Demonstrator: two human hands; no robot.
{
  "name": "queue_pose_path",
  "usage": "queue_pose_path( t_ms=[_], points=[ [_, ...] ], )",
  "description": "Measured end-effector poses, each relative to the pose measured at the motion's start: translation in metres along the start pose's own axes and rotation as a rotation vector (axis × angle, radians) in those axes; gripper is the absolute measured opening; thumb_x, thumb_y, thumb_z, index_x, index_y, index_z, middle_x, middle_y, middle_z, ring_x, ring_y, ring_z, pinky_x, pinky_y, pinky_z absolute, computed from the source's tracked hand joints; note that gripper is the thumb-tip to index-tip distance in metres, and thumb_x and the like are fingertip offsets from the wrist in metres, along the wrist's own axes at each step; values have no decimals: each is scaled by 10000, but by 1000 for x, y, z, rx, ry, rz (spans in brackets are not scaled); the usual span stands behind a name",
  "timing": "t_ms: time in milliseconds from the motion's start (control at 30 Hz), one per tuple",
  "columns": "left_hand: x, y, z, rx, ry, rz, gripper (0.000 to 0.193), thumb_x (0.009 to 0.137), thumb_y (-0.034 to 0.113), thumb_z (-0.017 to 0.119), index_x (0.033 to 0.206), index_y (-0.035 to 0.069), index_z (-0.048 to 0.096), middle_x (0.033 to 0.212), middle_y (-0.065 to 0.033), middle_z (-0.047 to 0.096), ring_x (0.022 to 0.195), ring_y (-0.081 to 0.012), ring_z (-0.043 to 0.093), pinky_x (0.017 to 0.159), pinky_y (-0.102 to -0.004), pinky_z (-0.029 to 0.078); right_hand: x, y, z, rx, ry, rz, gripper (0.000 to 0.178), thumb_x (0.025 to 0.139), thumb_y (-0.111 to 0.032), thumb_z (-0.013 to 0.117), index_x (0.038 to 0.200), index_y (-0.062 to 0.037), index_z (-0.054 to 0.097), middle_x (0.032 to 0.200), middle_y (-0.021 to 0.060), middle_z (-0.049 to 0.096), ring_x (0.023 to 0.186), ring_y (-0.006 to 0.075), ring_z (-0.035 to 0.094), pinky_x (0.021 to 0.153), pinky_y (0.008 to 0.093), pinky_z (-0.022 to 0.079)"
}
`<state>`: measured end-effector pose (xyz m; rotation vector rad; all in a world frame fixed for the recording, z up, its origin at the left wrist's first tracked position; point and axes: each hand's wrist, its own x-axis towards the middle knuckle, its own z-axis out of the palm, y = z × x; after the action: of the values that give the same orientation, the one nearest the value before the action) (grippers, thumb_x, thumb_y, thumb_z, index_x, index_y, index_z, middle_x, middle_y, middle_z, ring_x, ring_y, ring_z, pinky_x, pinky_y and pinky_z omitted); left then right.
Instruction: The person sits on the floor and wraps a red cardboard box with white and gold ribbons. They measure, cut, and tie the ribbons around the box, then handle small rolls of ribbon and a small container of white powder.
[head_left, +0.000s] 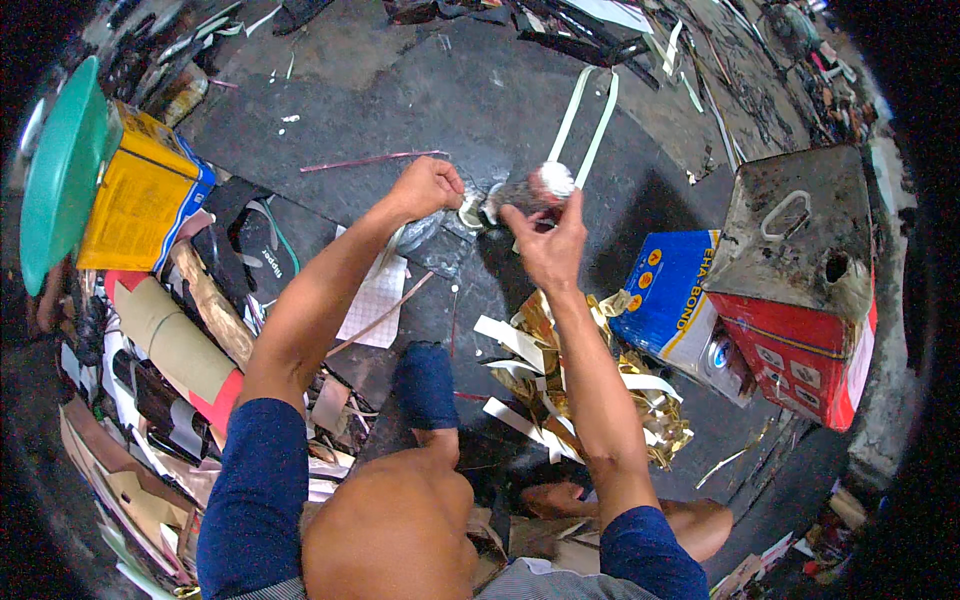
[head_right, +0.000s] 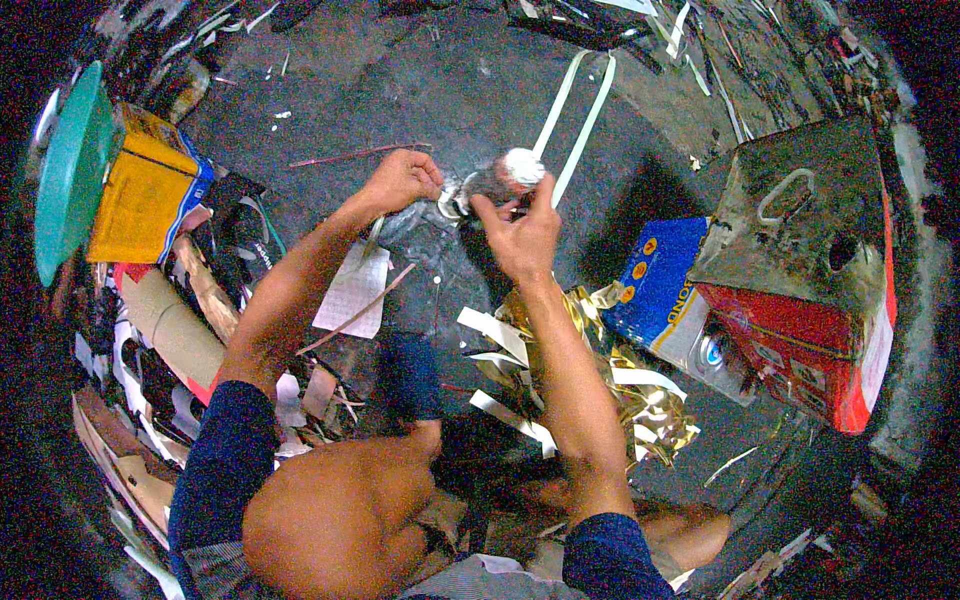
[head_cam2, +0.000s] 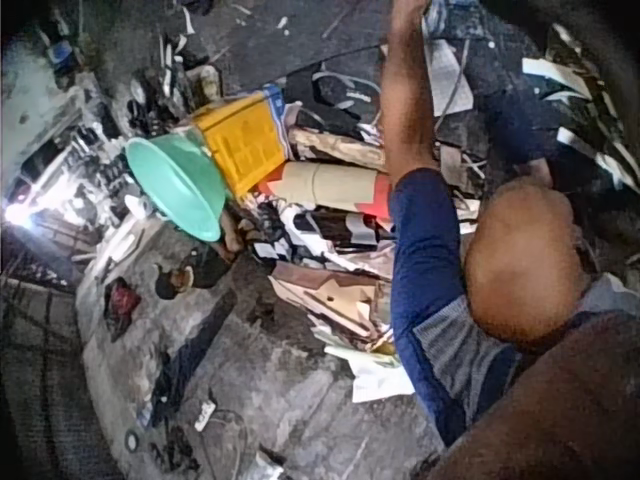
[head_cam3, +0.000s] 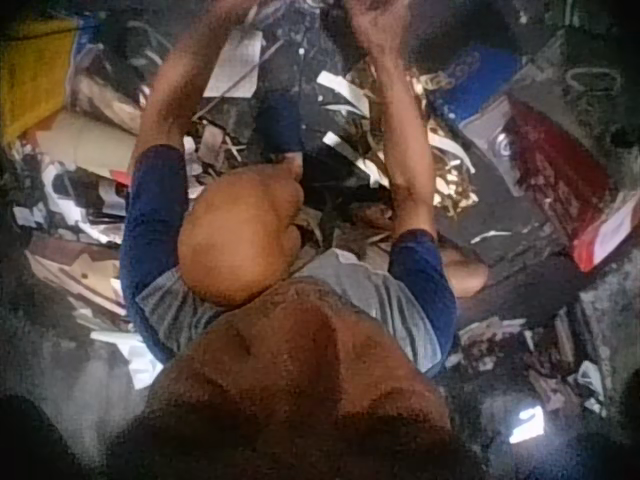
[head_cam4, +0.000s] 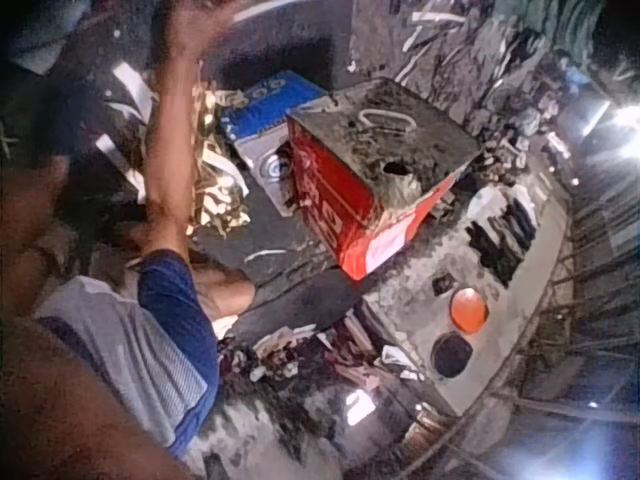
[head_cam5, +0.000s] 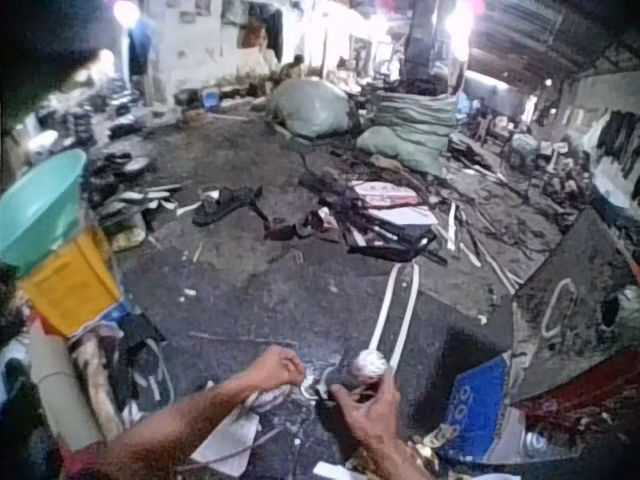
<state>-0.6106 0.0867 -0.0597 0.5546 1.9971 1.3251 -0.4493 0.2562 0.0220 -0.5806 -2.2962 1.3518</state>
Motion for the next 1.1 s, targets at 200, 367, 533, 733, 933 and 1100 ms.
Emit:
queue_pose_path(
  t_ms=[200, 367, 533, 733, 933, 1100],
  points=[
    [-4, 7, 6, 169, 59, 93, 231, 727, 46, 768, 949, -1, 728, 809, -73, 716, 796, -165, 680, 726, -325, 538, -10, 10, 32, -195, -102, -196, 674, 817, -210, 820, 1358, -11, 469, 1150, 249, 670, 1041, 425, 680, 862, 466, 560],
    [-38, 39, 16, 104, 102, 545, 594, 717, 90, 756, 1287, 20, 601, 1118, -130, 690, 1093, -270, 674, 972, -399, 516, -16, 13, 34, -222, -84, -266, 710, 816, -176, 813, 1403, -10, 447, 1257, 240, 626, 1113, 431, 645, 917, 473, 551],
    [-50, 47, 24, 20, 105, 352, 612, 741, 83, 866, 1288, 60, 591, 1172, -115, 709, 1093, -216, 690, 966, -359, 541, -22, 26, 23, 24, -171, -123, 620, 812, -45, 735, 1381, -93, 495, 1181, 165, 668, 982, 305, 688, 906, 395, 553],
    [-48, 49, 27, 83, 158, 415, 487, 755, 58, 848, 1182, 28, 614, 1061, -154, 704, 986, -283, 716, 847, -376, 555, -7, 98, 45, 58, -111, 466, 326, 796, -51, 773, 1094, -11, 648, 913, 94, 716, 848, 210, 672, 795, 336, 533],
    [-50, 54, 25, 143, 182, 463, 475, 747, 74, 859, 1153, 23, 618, 1054, -176, 712, 988, -322, 720, 824, -388, 550, 1, 108, 60, 272, -61, 543, 271, 843, -1, 723, 1079, 7, 591, 865, 79, 669, 681, 158, 625, 599, 283, 511],
    [-45, 50, 26, 102, 152, 451, 457, 750, 70, 852, 1139, 18, 619, 1023, -194, 718, 967, -359, 722, 802, -398, 549, 3, 102, 63, 264, 38, 609, 345, 820, 17, 748, 1058, -30, 502, 811, 78, 632, 687, 163, 629, 591, 304, 517]
  ],
)
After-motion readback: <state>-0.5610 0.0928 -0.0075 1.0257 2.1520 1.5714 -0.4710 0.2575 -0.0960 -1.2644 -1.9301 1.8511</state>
